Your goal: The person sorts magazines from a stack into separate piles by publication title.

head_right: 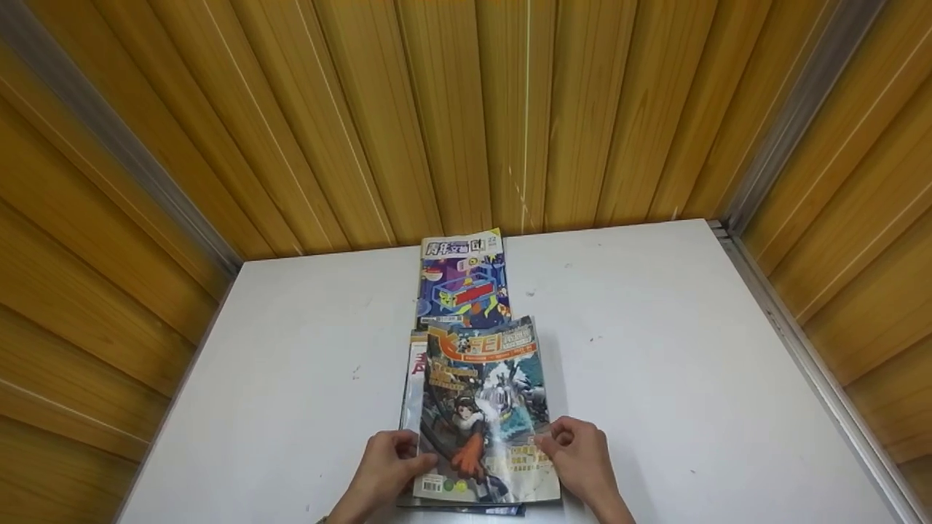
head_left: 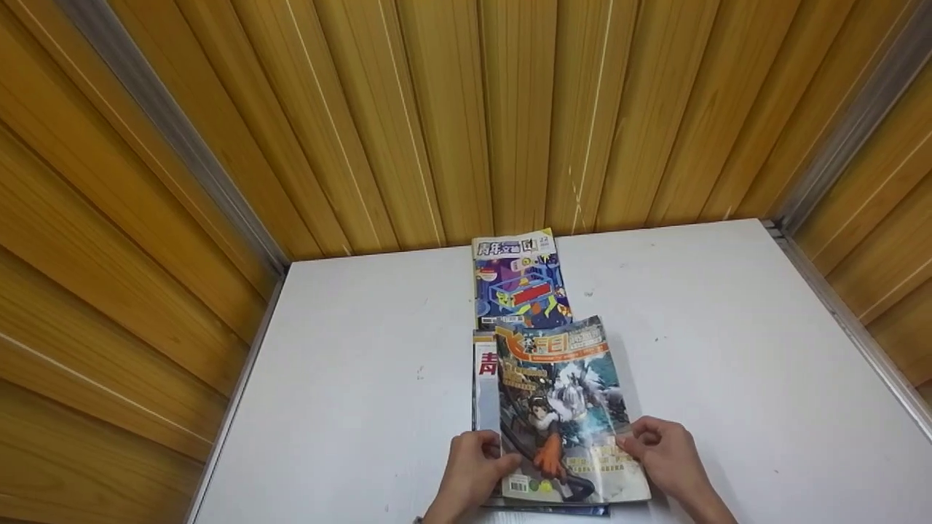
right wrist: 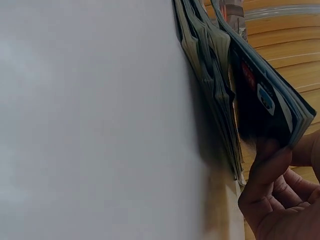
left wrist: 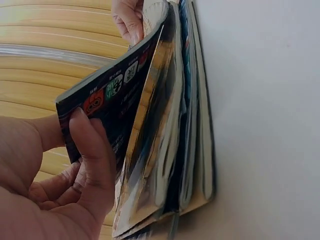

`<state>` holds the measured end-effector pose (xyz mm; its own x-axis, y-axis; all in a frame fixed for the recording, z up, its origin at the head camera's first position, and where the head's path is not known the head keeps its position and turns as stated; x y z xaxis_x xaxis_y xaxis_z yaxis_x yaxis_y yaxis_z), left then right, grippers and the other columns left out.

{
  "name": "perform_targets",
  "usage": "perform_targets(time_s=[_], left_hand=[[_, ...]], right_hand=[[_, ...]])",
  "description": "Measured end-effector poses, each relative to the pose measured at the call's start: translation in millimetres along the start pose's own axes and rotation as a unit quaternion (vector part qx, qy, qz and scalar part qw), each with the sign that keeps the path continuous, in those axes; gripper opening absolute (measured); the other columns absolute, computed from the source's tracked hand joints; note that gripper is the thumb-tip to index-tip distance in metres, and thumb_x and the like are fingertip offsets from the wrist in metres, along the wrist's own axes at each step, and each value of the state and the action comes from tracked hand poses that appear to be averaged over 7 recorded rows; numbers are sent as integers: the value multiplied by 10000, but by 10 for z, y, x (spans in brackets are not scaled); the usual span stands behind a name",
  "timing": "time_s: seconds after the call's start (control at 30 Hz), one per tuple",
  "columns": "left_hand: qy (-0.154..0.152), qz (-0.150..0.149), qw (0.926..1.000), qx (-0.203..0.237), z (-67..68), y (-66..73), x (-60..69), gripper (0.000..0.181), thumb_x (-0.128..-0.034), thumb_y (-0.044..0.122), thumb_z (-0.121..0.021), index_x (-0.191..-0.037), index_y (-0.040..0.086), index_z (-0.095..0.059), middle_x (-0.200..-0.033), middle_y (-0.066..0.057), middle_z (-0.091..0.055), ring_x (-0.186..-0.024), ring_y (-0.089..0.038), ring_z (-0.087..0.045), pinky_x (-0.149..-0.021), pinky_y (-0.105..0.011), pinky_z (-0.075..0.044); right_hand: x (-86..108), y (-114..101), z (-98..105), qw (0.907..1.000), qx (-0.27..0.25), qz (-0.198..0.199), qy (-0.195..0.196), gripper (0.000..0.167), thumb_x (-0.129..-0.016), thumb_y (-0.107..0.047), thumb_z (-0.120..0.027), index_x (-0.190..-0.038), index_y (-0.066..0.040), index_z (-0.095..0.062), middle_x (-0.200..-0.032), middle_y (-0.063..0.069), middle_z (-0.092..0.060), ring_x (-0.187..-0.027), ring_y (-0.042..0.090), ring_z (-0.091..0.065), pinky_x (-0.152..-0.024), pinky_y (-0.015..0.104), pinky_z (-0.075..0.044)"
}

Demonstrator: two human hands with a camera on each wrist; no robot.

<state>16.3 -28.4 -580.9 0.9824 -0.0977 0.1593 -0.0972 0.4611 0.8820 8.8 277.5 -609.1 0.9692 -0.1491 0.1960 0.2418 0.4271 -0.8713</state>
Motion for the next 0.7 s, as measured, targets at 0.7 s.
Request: perform_targets(time_s=[0.7], left_hand=[[-198,-791,9964,-226,-211,143,-193,174,-842,121,-877,-808,31,-732,-706,38,-624,-650,-71,-539,-563,-218,-413]], right_hand=[[-31,33,321,9971,456,469,399,174,-935,-128,-842,-864,-43,-707,-647,-11,-620,-580,97,-468,-569,234,-364]])
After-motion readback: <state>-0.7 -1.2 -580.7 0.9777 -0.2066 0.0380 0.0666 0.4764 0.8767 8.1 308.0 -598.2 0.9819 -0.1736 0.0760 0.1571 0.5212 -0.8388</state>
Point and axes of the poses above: each hand's wrist, its own x-axis away from the middle knuckle, its own z-axis out of the back of the hand, y = z × x, the point moved 2 cm from there along -x, towards the middle knuckle
